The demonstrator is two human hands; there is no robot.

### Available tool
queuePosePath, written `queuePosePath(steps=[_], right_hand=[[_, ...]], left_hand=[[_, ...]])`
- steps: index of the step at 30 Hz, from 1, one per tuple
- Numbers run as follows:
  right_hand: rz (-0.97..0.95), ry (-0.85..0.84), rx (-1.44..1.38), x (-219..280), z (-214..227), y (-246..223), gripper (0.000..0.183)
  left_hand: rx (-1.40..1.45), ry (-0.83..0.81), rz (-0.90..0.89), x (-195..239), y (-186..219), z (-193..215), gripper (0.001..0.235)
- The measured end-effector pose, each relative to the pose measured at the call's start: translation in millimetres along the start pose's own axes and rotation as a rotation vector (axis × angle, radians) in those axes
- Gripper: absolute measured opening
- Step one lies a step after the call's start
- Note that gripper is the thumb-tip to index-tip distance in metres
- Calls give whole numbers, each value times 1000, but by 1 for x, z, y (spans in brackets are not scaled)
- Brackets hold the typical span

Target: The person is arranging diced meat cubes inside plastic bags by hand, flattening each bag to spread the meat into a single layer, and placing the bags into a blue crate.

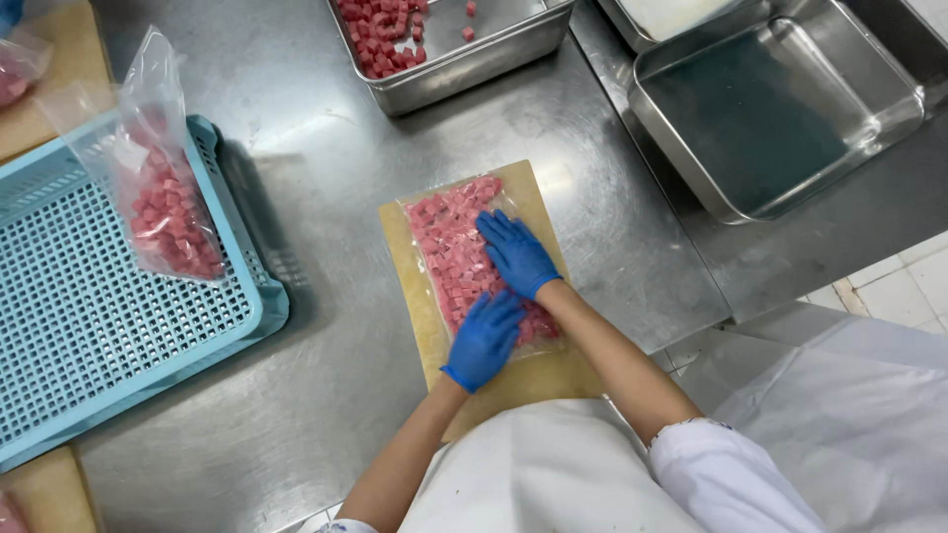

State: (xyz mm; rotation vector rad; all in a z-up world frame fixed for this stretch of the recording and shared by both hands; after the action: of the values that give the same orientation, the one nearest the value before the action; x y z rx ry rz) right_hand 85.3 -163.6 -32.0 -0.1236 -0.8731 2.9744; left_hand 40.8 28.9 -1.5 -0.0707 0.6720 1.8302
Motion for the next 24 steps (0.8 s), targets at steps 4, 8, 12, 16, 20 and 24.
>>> queuePosePath(steps=[4,8,12,16,20,24], right_hand=[[-86,14,102,21,23,1,58],[-198,37,172,12,25,-12,57],[-205,53,171,-7,42,-39,61],[-217,1,169,-11,26,-31,63],[-315,19,213,-12,31,-32,67],[-400,22,277,-18,28,-29,68]], left_hand=[[-209,189,320,-16,-50,34,45],[-335,-20,585,-24,-68,39,67],[-439,-163,654,-28,-67,41,71],[-470,-174,645,-28,-63,44,72],[-434,-153,651,-28,-65,42,74],[-417,-149,664,-23,-67,37,74]])
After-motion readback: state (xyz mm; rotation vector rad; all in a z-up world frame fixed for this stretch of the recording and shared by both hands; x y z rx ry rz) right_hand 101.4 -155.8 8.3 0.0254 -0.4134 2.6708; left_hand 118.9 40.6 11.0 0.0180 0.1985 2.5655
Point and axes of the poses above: each hand's wrist, its own x-axis away from the middle knuckle, its own z-axis out of the back of the hand, y = z × x, the point moved 2 cm from there along -x, towards the middle knuckle, and after that the axes turned 4 degrees about -x, right-handed, at the moved point
